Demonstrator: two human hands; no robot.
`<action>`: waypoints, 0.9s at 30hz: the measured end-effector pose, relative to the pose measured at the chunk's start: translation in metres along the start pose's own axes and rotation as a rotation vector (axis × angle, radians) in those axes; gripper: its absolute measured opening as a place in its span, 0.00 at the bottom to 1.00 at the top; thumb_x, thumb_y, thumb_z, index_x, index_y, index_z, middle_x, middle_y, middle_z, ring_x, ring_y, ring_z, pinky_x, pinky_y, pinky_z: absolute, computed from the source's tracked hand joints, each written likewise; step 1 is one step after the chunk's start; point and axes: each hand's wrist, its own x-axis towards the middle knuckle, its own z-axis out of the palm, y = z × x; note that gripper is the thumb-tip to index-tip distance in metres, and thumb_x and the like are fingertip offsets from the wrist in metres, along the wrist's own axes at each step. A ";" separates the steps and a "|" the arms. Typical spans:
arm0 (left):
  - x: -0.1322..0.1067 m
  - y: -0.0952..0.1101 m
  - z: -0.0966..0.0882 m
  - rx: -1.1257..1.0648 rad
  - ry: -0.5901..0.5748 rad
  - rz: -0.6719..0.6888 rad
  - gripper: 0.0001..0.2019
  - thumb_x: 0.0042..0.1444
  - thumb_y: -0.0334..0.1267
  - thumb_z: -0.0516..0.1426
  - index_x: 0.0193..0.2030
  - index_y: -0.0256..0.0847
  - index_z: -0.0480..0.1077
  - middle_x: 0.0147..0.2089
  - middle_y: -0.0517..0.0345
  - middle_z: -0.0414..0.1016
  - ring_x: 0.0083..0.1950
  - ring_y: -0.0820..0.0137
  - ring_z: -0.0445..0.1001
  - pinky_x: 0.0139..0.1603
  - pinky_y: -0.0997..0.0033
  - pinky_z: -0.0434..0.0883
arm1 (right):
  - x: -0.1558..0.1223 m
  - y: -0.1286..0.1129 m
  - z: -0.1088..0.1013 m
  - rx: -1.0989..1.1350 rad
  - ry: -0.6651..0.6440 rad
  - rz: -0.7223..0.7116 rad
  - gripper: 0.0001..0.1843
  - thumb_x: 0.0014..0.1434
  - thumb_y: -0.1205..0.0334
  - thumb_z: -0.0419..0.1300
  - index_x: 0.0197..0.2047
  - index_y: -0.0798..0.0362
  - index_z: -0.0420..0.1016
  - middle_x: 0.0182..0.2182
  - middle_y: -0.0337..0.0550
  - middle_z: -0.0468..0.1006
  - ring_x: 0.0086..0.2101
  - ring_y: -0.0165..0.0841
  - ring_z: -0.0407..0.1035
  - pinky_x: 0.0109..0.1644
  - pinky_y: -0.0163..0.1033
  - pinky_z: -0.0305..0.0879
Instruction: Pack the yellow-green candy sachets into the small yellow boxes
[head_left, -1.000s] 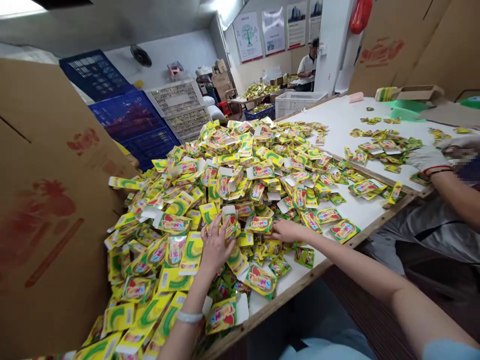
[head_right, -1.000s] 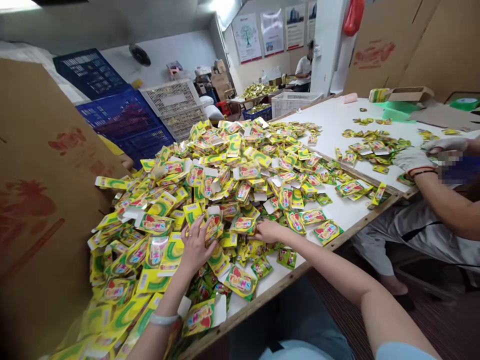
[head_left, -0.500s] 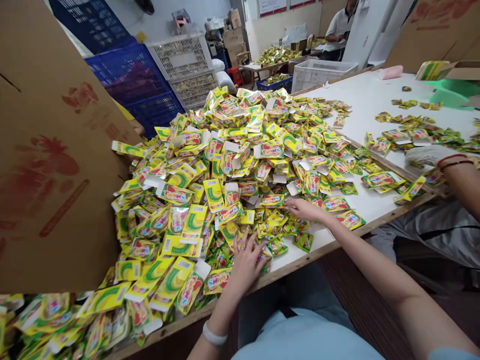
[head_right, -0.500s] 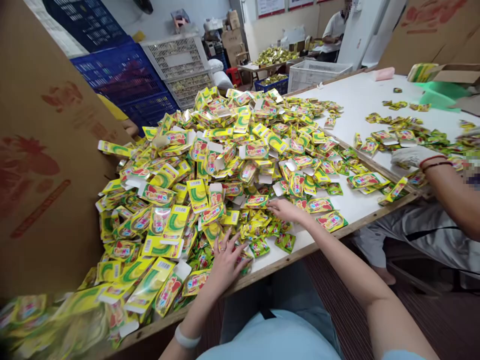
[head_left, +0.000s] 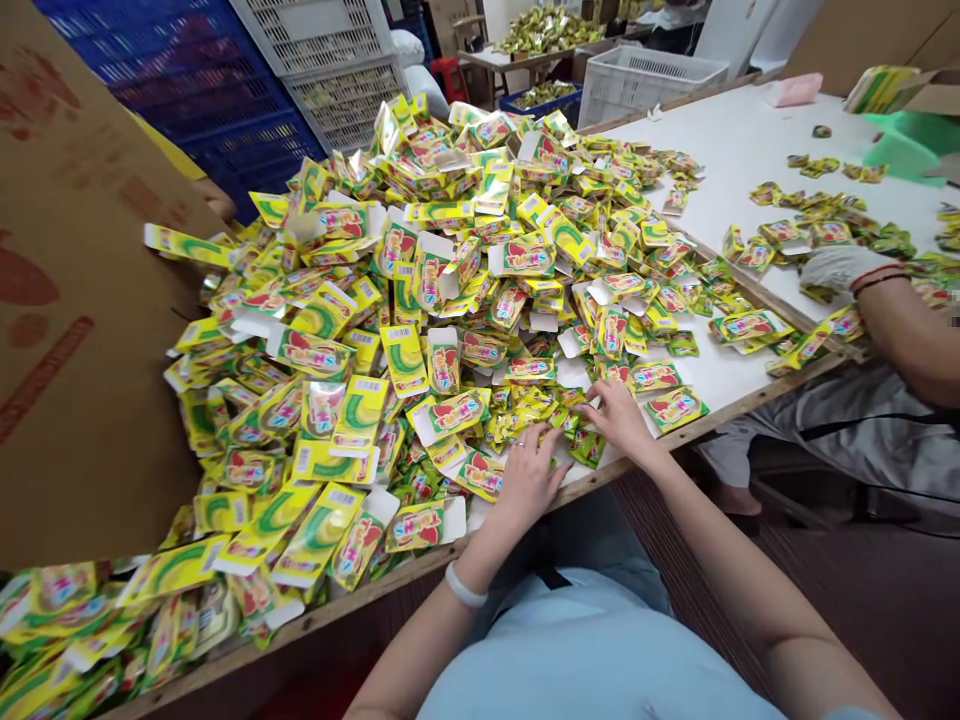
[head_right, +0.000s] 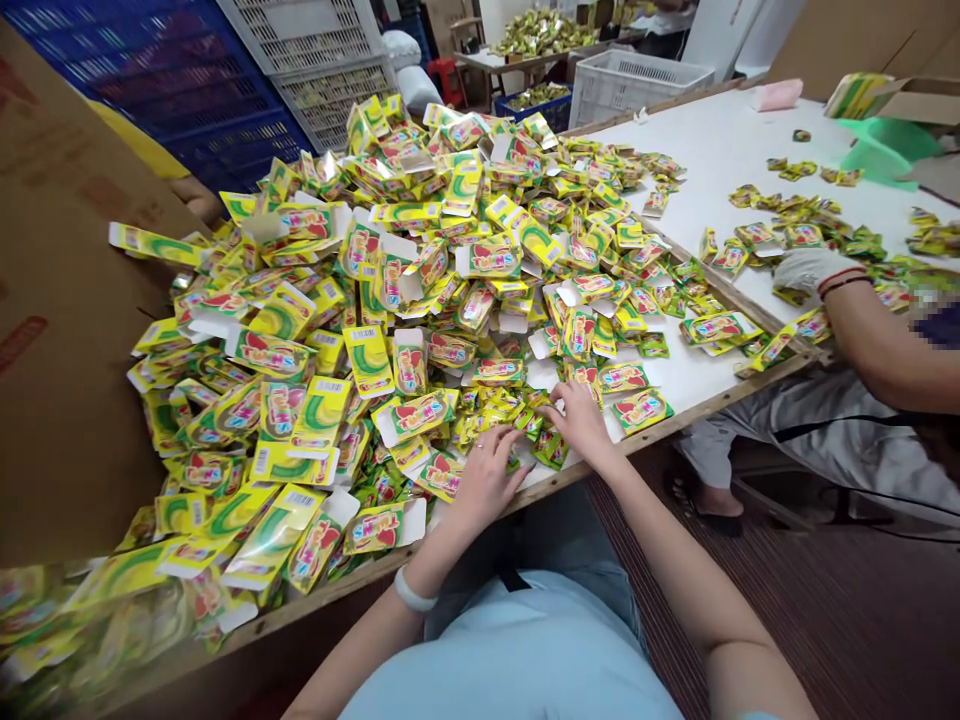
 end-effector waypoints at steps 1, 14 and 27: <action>0.007 0.002 0.007 0.021 0.021 -0.006 0.23 0.64 0.39 0.57 0.65 0.38 0.62 0.62 0.42 0.68 0.63 0.54 0.68 0.60 0.52 0.69 | 0.001 0.003 -0.001 0.033 0.008 0.004 0.16 0.64 0.47 0.55 0.32 0.50 0.70 0.33 0.47 0.76 0.35 0.42 0.69 0.41 0.44 0.64; 0.035 -0.011 0.000 -0.472 0.117 -0.274 0.11 0.67 0.34 0.49 0.52 0.39 0.67 0.41 0.51 0.77 0.40 0.65 0.77 0.43 0.64 0.73 | -0.027 0.011 -0.030 0.524 0.134 0.099 0.24 0.60 0.35 0.55 0.31 0.49 0.67 0.22 0.35 0.68 0.20 0.30 0.61 0.23 0.36 0.60; 0.006 0.007 -0.050 -1.075 -0.306 -0.369 0.22 0.66 0.51 0.49 0.56 0.40 0.72 0.48 0.50 0.78 0.45 0.62 0.76 0.48 0.62 0.75 | -0.032 -0.043 -0.050 0.541 -0.318 -0.212 0.16 0.64 0.48 0.59 0.33 0.52 0.74 0.32 0.42 0.75 0.34 0.33 0.70 0.37 0.36 0.67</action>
